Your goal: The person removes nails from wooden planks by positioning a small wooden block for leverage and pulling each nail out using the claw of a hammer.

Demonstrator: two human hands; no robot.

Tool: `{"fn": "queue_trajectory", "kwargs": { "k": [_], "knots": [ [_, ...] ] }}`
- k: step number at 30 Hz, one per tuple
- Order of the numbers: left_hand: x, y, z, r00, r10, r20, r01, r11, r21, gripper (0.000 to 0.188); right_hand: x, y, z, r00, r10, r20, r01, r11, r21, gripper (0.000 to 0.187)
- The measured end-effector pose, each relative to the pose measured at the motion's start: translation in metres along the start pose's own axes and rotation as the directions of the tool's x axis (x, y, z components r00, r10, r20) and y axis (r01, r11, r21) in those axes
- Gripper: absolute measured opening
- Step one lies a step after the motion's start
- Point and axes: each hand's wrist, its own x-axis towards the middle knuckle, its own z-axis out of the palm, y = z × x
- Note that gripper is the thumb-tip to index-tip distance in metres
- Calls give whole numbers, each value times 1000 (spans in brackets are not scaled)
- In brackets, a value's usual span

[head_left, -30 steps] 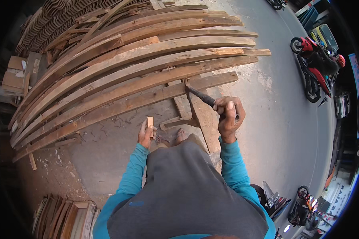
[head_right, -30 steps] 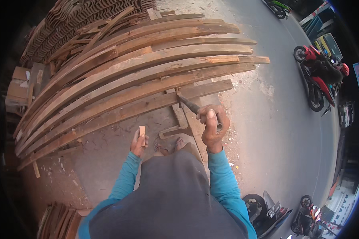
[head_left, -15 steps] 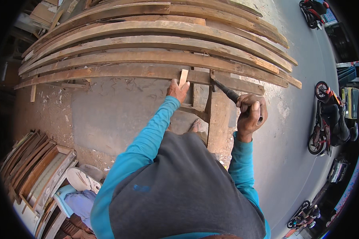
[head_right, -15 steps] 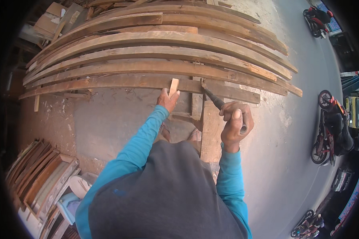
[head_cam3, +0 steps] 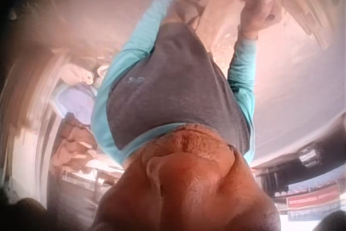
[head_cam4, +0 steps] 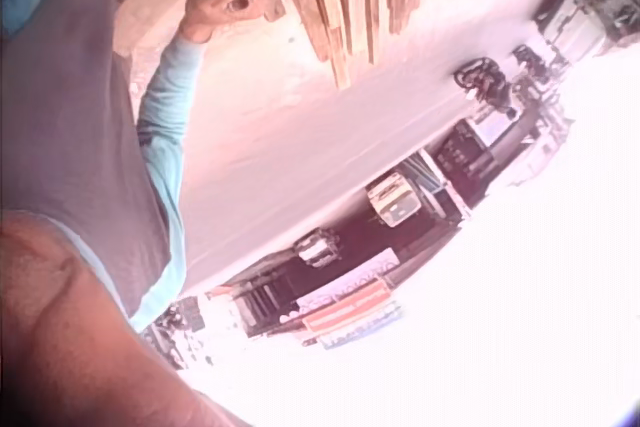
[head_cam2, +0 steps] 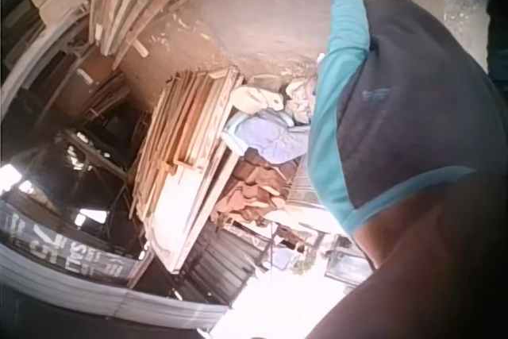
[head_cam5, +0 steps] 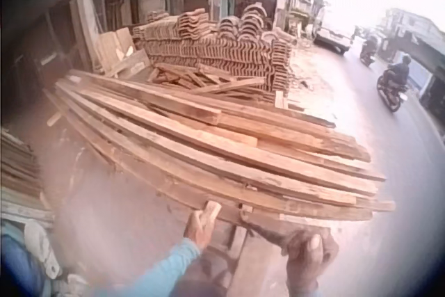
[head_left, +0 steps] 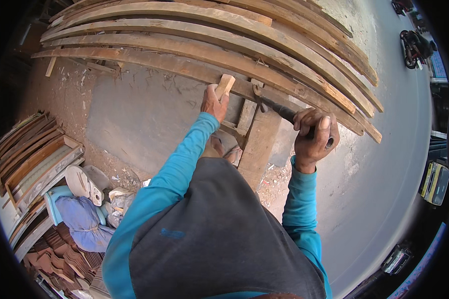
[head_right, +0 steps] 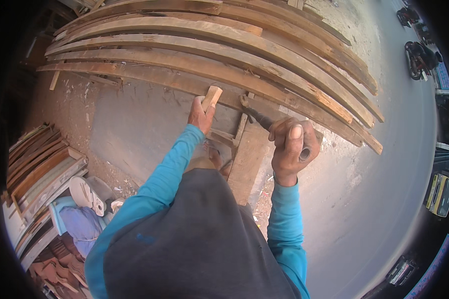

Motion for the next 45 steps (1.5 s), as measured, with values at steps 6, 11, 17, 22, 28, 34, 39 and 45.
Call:
{"fn": "queue_trajectory", "kwargs": {
  "k": [6, 11, 17, 22, 28, 34, 39, 45],
  "knots": [
    [-7, 5, 1, 990, 60, -124, -52, 996, 72, 52, 36, -29, 34, 997, -14, 81, 17, 999, -39, 41],
    [-2, 14, -11, 990, 29, -136, -40, 996, -77, 48, 55, -12, 76, 984, 134, 120, -101, 963, -251, 40],
    [12, -2, -22, 987, 18, -159, -45, 985, -165, 40, 96, 11, 175, 899, 207, 386, -128, 967, -221, 43],
    [31, -33, -21, 972, 75, -224, -117, 977, -180, 41, 109, 70, 258, 838, 309, 450, -125, 911, -393, 42],
    [37, -44, -34, 970, 53, -239, -111, 965, -238, 39, 122, 153, 344, 458, -687, 564, 773, -6, -635, 30],
    [32, -42, -21, 951, 66, -301, -133, 969, -206, 39, 144, 172, 380, 633, 350, 691, 219, 774, -594, 40],
    [19, -28, 14, 971, -12, -238, -44, 973, -229, 46, 162, 224, 372, 426, 243, 871, 719, 493, -490, 36],
    [-1, -27, 19, 820, -420, -388, 126, 794, -594, 86, 139, 107, 264, 681, 357, 639, -258, 934, -247, 43]
  ]
}}
